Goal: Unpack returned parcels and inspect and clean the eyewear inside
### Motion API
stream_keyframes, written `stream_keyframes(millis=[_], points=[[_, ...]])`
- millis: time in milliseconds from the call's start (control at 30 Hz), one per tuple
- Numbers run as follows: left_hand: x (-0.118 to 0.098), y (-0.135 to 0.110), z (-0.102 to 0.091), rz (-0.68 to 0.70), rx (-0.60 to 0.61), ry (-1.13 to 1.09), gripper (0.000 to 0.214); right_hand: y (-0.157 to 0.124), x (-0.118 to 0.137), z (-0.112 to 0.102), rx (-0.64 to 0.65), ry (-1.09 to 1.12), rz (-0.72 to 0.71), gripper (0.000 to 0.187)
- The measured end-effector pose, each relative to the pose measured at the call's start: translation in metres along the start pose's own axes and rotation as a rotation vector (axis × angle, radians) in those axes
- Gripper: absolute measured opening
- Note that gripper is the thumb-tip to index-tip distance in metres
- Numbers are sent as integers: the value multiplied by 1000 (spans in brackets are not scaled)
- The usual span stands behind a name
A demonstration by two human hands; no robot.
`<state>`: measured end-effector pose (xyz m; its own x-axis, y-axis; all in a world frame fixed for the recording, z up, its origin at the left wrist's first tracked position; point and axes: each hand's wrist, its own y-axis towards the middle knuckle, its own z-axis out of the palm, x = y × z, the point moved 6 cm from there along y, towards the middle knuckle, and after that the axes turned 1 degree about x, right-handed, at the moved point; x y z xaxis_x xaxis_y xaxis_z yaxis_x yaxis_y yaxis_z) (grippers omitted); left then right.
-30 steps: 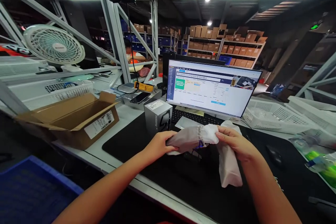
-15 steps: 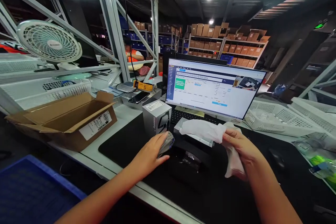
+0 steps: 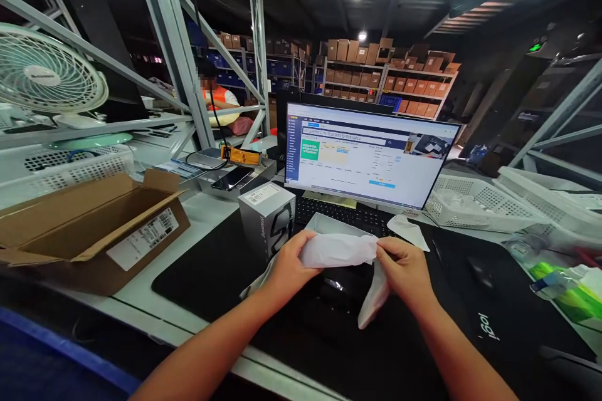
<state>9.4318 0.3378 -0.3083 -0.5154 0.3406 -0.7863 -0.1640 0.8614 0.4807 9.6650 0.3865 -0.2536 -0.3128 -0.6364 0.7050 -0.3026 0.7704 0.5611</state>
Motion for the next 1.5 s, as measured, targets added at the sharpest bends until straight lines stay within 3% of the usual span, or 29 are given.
stream_keyframes(millis=[100,233,400,533,767,900,1000,1100,1267,1300,1400,1500], points=[[9,-2,-6,-23,-28,-109,40,-3,16,-6,-79,-141,-141,15],[14,-4,-13,12,-79,-136,37,-15,43,-22,-188,-179,-272,21],[7,-6,-10,122,-45,-131,34,-25,64,-9,81,-111,-356,23],[5,-7,-8,133,-45,-113,33,-25,63,1,149,-148,-315,20],[-7,-16,-4,265,-5,-41,27,-25,37,5,338,-311,-133,24],[-4,-17,-6,134,-32,-37,32,-21,23,7,450,-335,-186,20],[0,-16,-6,63,-27,-68,42,-20,20,7,378,-323,-185,19],[0,-15,-3,77,49,-58,46,-24,22,9,268,-310,-169,23],[-3,-17,-1,66,159,-121,55,-23,21,12,368,-189,-201,10],[-3,-17,0,50,176,-188,65,-19,17,8,357,-158,-157,6],[0,-17,6,-14,232,-473,101,-9,-2,-13,203,-48,93,20],[5,-15,12,-125,256,-688,97,-9,-12,-20,37,154,285,24]])
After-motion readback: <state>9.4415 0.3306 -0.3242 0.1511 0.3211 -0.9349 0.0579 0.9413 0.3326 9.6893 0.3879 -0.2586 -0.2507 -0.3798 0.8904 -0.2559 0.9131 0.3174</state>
